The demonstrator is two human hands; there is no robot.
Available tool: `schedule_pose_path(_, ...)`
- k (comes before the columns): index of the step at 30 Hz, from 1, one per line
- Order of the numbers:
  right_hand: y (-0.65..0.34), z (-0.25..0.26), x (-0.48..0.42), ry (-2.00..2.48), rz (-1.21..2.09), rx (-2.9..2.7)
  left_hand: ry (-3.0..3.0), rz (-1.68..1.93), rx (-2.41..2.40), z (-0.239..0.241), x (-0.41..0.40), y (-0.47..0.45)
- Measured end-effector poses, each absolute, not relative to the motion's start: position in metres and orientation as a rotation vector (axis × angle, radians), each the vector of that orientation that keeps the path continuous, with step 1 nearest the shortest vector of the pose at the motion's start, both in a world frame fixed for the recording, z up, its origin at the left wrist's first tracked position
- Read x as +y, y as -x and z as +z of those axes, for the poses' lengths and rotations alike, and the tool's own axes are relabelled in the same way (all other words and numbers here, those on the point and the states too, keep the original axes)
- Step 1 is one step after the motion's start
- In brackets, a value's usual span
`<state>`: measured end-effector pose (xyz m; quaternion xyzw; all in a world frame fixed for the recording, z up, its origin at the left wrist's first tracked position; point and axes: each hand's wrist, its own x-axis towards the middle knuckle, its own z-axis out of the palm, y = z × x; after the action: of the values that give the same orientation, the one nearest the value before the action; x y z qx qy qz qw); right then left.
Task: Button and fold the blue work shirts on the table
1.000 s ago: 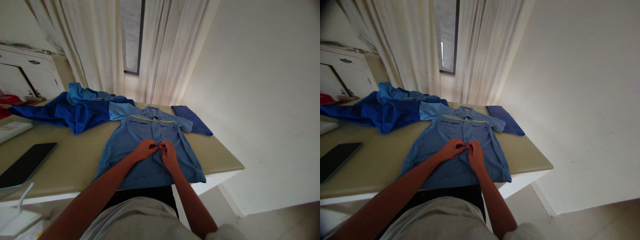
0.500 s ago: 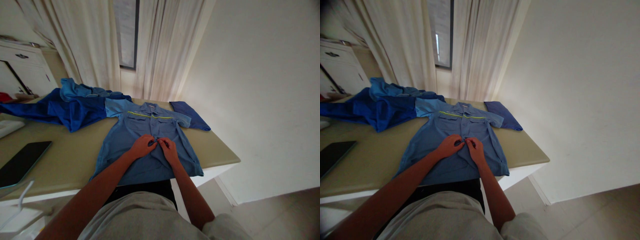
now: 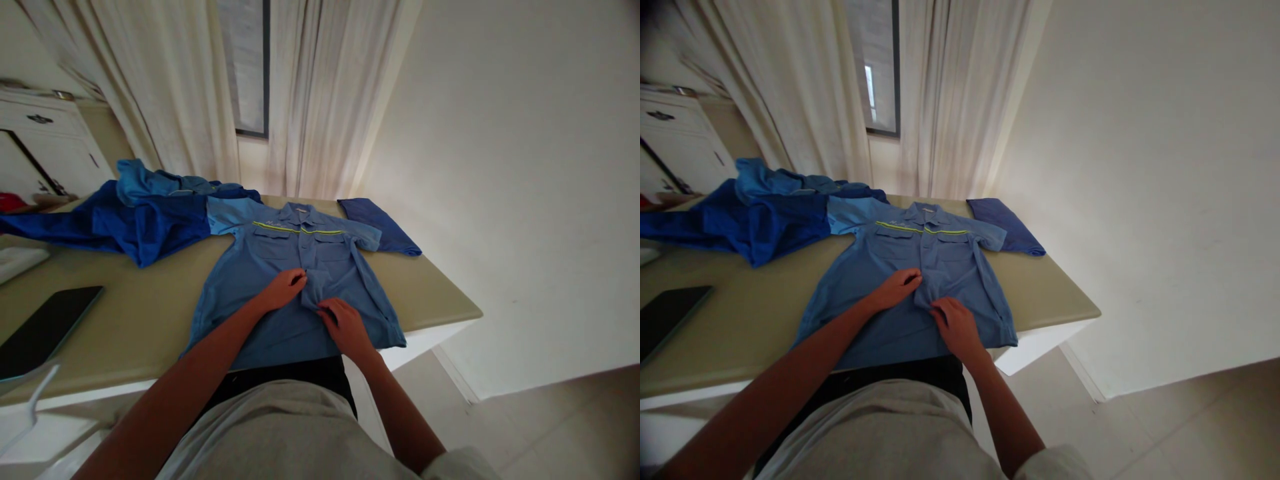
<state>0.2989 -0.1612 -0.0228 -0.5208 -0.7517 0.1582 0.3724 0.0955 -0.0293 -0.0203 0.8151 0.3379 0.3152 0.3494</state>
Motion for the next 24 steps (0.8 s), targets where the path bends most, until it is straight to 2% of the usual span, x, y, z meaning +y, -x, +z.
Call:
schedule_pose_path(6, -0.311, -0.014, -0.151, 1.320, 0.750, -1.468, -2.116, 0.817, 0.915, -0.013, -0.037, -0.094)
schedule_pose_path(9, -0.317, -0.001, -0.155, 1.357, 0.615, -1.477, -2.229, 0.862, 1.063, 0.003, -0.049, -0.093)
schedule_pose_path(13, -0.317, 0.008, -0.173, 1.380, 0.419, -1.886, -2.423, 0.615, 0.963, 0.018, -0.088, -0.085)
schedule_pose_path(18, -0.318, -0.001, -0.195, 1.337, 0.267, -2.309, -2.688, 0.484, 0.850, 0.002, -0.137, -0.069)
schedule_pose_path(24, -0.325, -0.007, -0.199, 1.258, 0.232, -2.406, -2.675, 0.481, 0.796, -0.010, -0.146, -0.058)
